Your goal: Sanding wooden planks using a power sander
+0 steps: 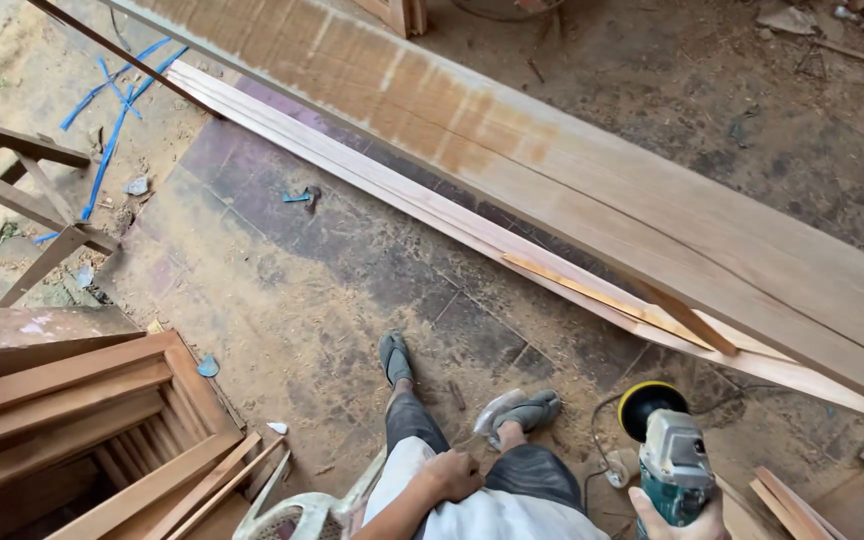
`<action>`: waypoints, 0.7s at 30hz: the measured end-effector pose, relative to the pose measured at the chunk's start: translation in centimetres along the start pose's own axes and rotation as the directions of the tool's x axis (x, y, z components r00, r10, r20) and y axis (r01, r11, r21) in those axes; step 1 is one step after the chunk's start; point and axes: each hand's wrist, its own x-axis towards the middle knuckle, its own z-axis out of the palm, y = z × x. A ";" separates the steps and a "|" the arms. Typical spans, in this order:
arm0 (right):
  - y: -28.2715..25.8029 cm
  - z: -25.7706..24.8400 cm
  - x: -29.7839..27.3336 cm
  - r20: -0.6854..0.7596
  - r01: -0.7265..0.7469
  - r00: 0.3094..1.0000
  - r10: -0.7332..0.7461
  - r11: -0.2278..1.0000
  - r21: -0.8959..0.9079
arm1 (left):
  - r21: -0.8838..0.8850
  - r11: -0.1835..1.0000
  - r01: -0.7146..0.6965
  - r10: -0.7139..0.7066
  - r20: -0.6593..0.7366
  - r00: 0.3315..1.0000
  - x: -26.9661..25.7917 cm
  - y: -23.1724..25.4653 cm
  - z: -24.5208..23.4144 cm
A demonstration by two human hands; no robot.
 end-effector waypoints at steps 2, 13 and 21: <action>-4.0 2.1 -1.6 0.021 -0.024 0.999 0.025 0.998 -0.050 | 0.016 1.000 -0.012 0.012 -0.004 1.000 -0.3 -3.6 -0.9; -24.5 19.6 -5.4 0.349 0.130 0.937 -0.014 0.941 -0.312 | 0.283 0.927 -0.246 0.346 -0.393 0.852 -1.6 -23.7 -2.4; -32.2 28.6 -2.2 0.552 0.441 0.819 -0.155 0.786 -0.433 | 0.037 0.974 -0.223 0.204 0.287 0.936 4.7 -19.2 -1.4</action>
